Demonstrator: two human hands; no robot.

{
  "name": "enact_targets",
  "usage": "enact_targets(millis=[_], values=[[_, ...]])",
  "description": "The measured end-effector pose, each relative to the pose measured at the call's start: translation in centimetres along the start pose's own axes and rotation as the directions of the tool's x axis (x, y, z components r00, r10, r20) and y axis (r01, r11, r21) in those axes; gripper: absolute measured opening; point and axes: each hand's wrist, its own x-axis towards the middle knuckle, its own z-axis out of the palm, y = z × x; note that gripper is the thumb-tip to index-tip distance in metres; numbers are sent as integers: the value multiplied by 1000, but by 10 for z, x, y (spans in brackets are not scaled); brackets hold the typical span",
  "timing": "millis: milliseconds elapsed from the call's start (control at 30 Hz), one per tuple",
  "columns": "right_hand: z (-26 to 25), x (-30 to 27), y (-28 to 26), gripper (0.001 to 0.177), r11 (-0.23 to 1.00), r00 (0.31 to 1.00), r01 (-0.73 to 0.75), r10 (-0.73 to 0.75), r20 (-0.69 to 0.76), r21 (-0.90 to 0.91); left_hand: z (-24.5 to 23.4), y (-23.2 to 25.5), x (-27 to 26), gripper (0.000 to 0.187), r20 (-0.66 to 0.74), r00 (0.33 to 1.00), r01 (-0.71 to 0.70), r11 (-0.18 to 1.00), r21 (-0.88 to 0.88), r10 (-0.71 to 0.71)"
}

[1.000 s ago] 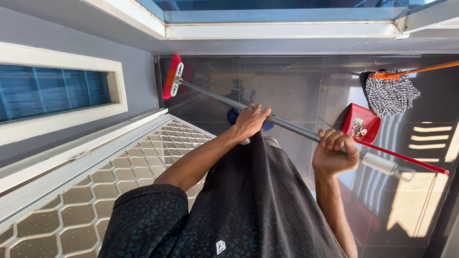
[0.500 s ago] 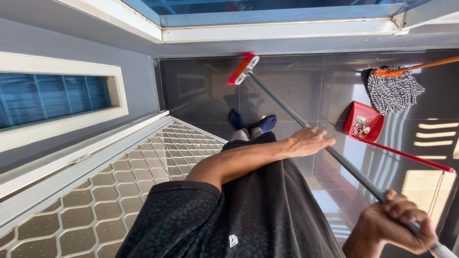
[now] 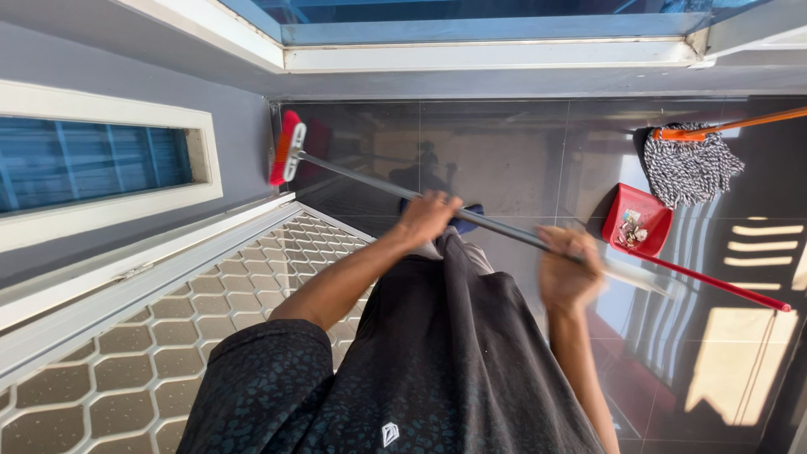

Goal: The person sweeps debris from a tiled floor into a dustpan using a small broom and then carries the dustpan to a different area.

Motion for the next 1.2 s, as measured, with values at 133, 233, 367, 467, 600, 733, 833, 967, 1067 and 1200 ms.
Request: enact_targets(millis=[133, 233, 367, 467, 600, 733, 833, 967, 1067, 1200], values=[[39, 27, 38, 28, 943, 976, -207, 217, 10, -260, 22, -70, 9, 20, -291, 956, 72, 992, 100, -41], [44, 36, 34, 28, 922, 978, -154, 192, 76, -354, 26, -72, 39, 20, -355, 934, 67, 993, 97, -28], [32, 31, -6, 26, 858, 985, 99, -11, 174, -503, 35, -23, 72, 18, -227, 972, -72, 995, -73, 53], [20, 23, -58, 36, 903, 970, 237, -195, 148, -358, 42, 42, 79, 16, -263, 956, -170, 977, -130, 131], [17, 30, -74, 44, 912, 970, 234, -198, 137, -337, 29, 66, 65, 31, -426, 888, -215, 975, -54, 172], [21, 60, -35, 37, 917, 968, 219, -162, 190, -333, 25, 33, 46, 31, -354, 935, -70, 992, -101, 30], [17, 71, 16, 33, 963, 990, 92, -61, 128, -252, 31, -14, 36, 33, -208, 970, 95, 986, -139, -123], [24, 50, 79, 27, 964, 970, -107, 154, 186, -241, 49, -76, 3, 27, -280, 918, 231, 953, -197, -280], [36, 29, 82, 16, 874, 959, -219, 274, 67, -433, 62, -90, 4, 27, -407, 870, 211, 956, -202, -278], [46, 31, 29, 22, 848, 953, 108, 61, 297, -520, 61, -40, 28, 33, -506, 841, 21, 947, -321, -191]])
